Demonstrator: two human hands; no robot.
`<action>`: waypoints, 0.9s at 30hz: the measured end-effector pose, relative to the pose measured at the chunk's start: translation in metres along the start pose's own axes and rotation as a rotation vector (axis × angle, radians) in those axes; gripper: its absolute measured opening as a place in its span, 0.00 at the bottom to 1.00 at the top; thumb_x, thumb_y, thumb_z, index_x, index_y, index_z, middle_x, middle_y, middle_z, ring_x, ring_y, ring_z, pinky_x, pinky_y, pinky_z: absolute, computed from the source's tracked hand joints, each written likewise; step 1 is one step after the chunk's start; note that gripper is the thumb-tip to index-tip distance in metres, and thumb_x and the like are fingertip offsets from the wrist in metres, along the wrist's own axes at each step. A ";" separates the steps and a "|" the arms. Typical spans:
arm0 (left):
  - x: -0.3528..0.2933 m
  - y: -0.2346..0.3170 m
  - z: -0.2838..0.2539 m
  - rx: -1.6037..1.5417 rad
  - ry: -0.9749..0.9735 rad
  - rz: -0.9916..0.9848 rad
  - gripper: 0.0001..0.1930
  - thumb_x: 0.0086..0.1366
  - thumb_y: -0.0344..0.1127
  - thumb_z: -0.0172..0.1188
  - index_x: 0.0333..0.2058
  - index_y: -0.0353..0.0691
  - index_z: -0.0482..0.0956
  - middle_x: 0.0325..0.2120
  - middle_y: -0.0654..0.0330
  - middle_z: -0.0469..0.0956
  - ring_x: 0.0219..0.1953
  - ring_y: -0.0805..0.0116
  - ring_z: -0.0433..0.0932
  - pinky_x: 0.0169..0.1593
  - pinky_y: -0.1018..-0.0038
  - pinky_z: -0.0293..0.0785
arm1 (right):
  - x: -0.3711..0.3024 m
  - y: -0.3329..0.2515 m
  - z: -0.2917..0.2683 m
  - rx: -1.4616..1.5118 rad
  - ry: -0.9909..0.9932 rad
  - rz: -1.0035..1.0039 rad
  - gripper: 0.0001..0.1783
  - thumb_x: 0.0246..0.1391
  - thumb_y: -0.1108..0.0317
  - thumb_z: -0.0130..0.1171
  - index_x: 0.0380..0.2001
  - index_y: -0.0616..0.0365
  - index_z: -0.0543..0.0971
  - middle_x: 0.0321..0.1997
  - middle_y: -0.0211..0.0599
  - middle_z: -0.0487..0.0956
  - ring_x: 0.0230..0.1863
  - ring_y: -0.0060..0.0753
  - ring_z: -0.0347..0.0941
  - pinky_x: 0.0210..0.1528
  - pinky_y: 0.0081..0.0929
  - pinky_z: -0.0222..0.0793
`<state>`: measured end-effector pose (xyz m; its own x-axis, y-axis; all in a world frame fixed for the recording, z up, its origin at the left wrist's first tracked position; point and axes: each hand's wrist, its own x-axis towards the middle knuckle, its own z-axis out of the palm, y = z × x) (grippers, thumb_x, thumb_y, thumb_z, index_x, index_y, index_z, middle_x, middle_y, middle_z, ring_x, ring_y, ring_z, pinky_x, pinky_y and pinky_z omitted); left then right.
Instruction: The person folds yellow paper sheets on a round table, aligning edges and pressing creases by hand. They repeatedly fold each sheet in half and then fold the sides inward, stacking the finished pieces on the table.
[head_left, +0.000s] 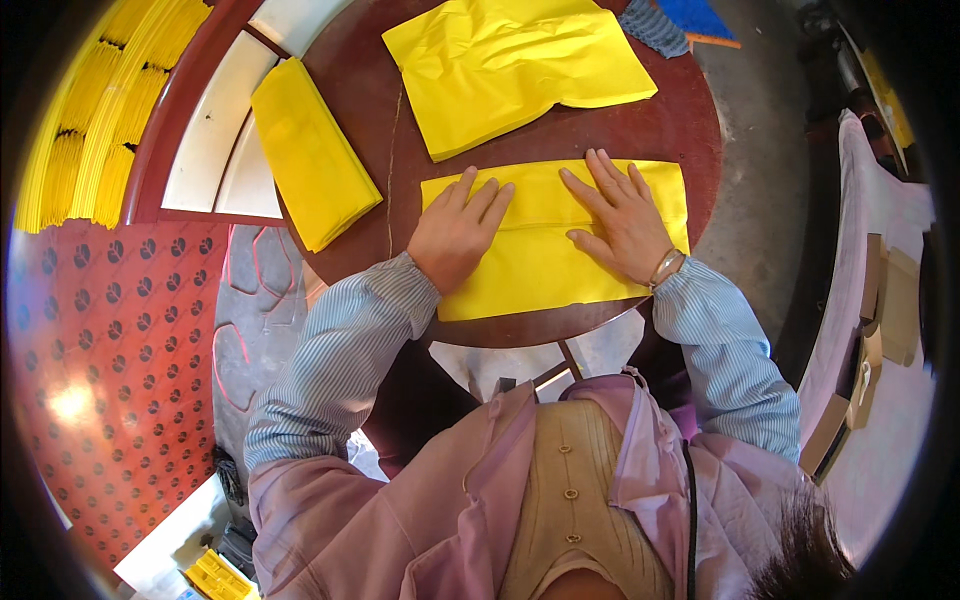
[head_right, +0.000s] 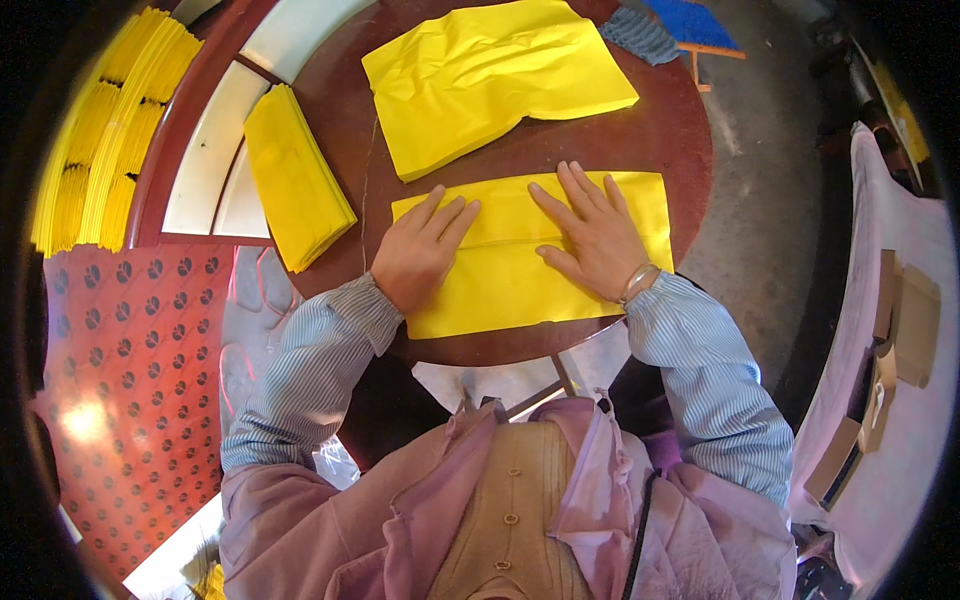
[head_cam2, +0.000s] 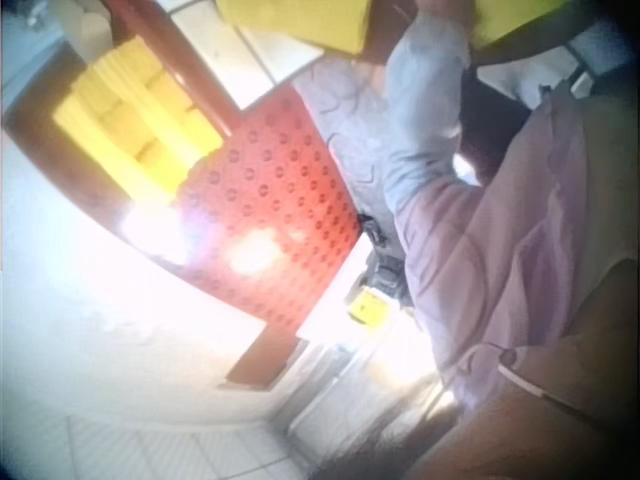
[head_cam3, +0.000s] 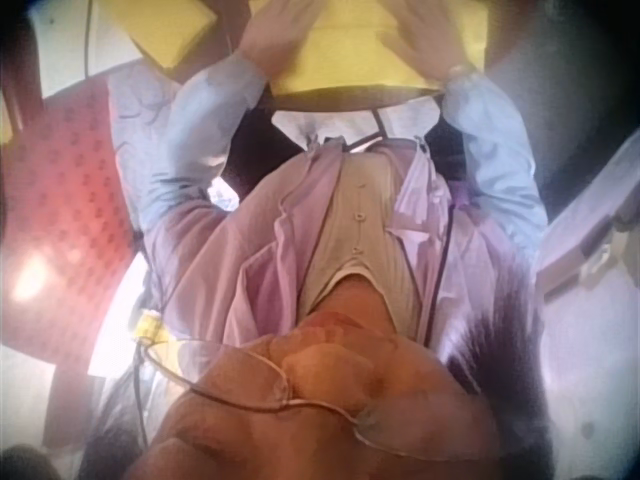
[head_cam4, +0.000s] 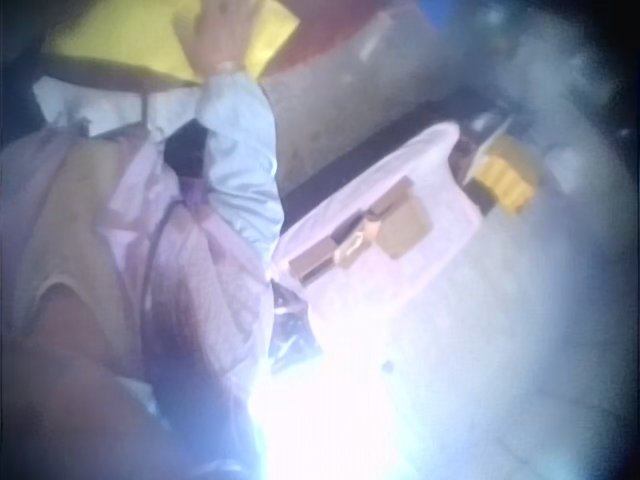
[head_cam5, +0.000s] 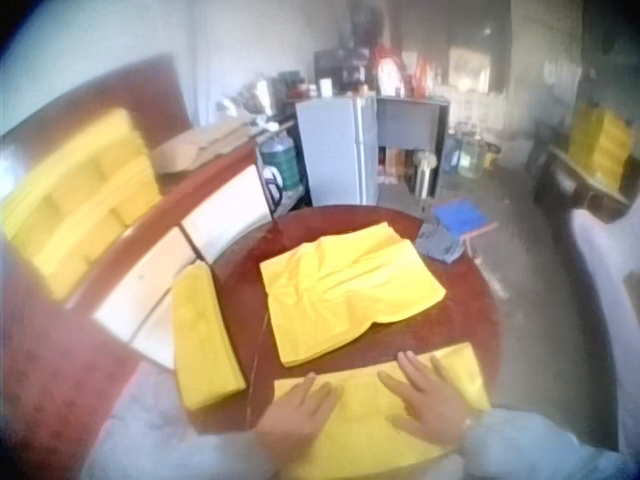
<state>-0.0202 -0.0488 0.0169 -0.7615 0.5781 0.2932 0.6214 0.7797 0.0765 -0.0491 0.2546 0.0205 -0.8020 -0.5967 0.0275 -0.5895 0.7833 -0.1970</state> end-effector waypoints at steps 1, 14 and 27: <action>0.002 -0.001 0.002 0.005 -0.020 -0.020 0.28 0.64 0.28 0.59 0.64 0.40 0.77 0.60 0.52 0.80 0.67 0.46 0.76 0.65 0.54 0.75 | 0.001 -0.002 0.002 -0.032 -0.003 0.001 0.42 0.67 0.43 0.59 0.80 0.37 0.61 0.85 0.54 0.52 0.86 0.53 0.45 0.82 0.64 0.40; 0.005 0.014 0.009 0.022 0.165 -0.488 0.36 0.53 0.23 0.67 0.64 0.44 0.78 0.58 0.55 0.80 0.66 0.50 0.72 0.71 0.55 0.67 | 0.005 -0.018 0.006 -0.087 0.019 0.051 0.42 0.70 0.49 0.58 0.82 0.37 0.55 0.85 0.54 0.52 0.85 0.59 0.45 0.81 0.69 0.42; -0.019 -0.034 0.016 -0.349 0.417 -0.447 0.19 0.49 0.17 0.66 0.41 0.39 0.89 0.38 0.56 0.83 0.46 0.51 0.78 0.50 0.63 0.77 | 0.000 -0.004 0.005 -0.064 0.210 0.037 0.45 0.50 0.78 0.69 0.73 0.49 0.71 0.78 0.37 0.70 0.80 0.40 0.62 0.80 0.50 0.55</action>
<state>-0.0296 -0.0822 -0.0069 -0.8670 0.0251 0.4976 0.3409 0.7584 0.5556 -0.0459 0.2506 0.0161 -0.8216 -0.5235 0.2258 -0.5591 0.8172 -0.1397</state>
